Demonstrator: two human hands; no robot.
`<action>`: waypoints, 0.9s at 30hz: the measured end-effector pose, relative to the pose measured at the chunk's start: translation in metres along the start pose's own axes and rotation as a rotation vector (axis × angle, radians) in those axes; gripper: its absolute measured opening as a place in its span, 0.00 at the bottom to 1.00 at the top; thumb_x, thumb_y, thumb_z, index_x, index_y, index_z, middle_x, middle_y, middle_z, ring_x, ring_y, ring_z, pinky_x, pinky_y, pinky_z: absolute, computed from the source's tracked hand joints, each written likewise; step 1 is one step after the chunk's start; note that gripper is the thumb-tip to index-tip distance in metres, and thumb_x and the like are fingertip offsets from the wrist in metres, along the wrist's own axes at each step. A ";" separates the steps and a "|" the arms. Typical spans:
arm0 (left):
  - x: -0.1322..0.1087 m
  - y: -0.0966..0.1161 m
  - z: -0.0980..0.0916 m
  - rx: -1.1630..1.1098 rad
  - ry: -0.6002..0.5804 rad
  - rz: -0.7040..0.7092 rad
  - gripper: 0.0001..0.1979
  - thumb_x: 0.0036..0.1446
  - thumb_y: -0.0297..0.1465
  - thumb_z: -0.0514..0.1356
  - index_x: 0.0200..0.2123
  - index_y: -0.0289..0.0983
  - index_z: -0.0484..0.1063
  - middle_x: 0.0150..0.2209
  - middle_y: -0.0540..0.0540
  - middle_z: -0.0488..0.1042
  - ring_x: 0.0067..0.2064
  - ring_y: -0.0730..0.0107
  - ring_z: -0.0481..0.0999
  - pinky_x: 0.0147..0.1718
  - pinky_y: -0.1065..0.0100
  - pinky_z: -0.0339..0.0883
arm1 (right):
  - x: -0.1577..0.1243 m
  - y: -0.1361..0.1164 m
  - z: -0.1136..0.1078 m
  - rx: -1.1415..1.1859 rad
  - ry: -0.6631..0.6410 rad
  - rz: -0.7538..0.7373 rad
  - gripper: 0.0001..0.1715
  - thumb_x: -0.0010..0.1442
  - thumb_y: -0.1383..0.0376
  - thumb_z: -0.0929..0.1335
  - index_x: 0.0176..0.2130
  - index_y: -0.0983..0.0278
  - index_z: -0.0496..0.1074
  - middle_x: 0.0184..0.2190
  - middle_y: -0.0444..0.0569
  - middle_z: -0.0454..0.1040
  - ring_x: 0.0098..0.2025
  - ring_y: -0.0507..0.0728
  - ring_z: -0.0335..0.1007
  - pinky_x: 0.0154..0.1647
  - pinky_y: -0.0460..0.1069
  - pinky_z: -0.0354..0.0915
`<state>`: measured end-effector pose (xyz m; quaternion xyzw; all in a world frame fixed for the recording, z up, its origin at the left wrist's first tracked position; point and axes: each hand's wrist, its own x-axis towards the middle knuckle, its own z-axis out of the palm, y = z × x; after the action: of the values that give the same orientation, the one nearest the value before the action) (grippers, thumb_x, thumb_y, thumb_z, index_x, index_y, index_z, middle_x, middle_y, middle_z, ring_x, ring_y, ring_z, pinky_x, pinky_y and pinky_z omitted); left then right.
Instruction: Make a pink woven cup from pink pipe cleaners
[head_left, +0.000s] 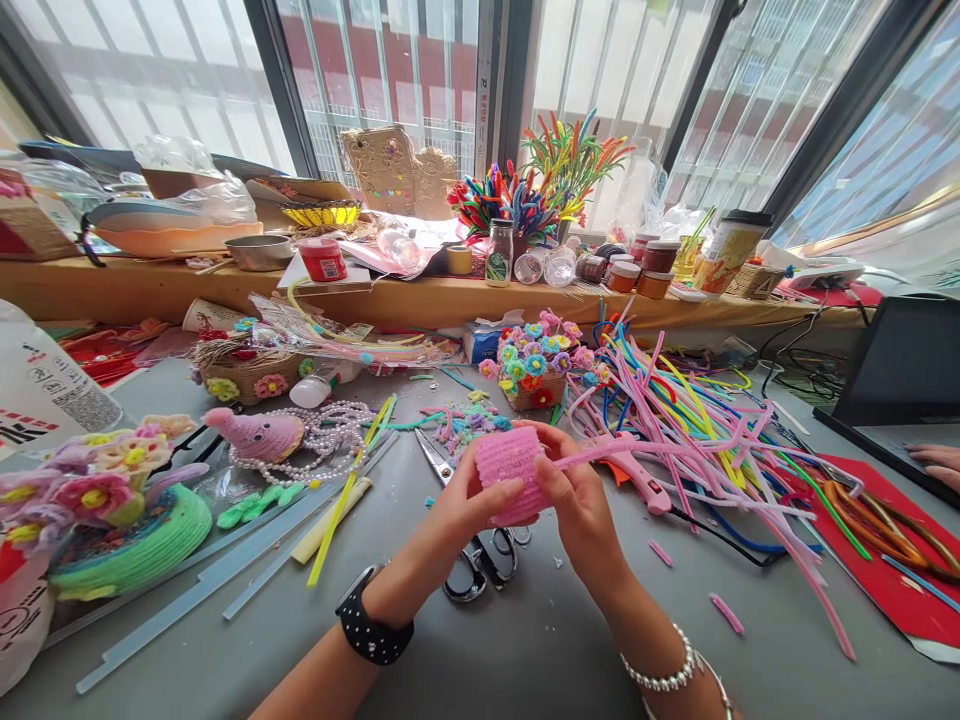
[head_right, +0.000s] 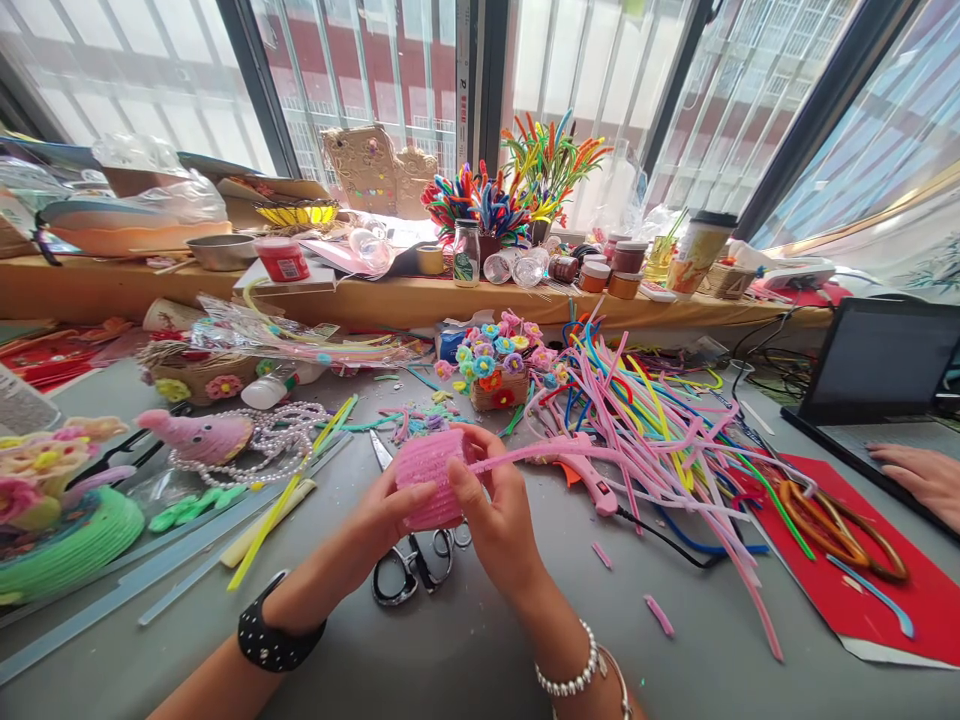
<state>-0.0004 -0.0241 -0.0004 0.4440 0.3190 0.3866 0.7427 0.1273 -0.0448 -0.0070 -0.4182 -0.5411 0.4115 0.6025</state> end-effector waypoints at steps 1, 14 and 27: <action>0.000 0.000 0.000 0.002 -0.006 0.002 0.28 0.44 0.37 0.63 0.49 0.39 0.61 0.47 0.41 0.68 0.44 0.55 0.71 0.38 0.58 0.68 | 0.000 0.000 0.000 0.001 0.004 -0.002 0.21 0.57 0.54 0.62 0.47 0.63 0.63 0.44 0.50 0.70 0.46 0.58 0.66 0.44 0.50 0.63; 0.003 -0.008 0.005 0.006 0.034 0.041 0.31 0.41 0.35 0.66 0.48 0.42 0.56 0.49 0.42 0.65 0.49 0.57 0.66 0.40 0.63 0.66 | -0.004 0.004 0.009 0.013 0.049 0.016 0.19 0.61 0.54 0.58 0.47 0.61 0.61 0.46 0.49 0.67 0.47 0.56 0.64 0.43 0.48 0.63; -0.001 -0.005 0.014 0.003 0.136 0.103 0.27 0.43 0.34 0.65 0.45 0.42 0.56 0.45 0.45 0.67 0.44 0.62 0.70 0.35 0.67 0.71 | -0.004 0.005 0.010 0.122 0.012 0.027 0.18 0.61 0.54 0.58 0.46 0.61 0.61 0.44 0.48 0.68 0.44 0.55 0.65 0.42 0.48 0.63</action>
<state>0.0125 -0.0322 0.0005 0.4339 0.3459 0.4530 0.6978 0.1163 -0.0461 -0.0121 -0.3905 -0.5054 0.4494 0.6246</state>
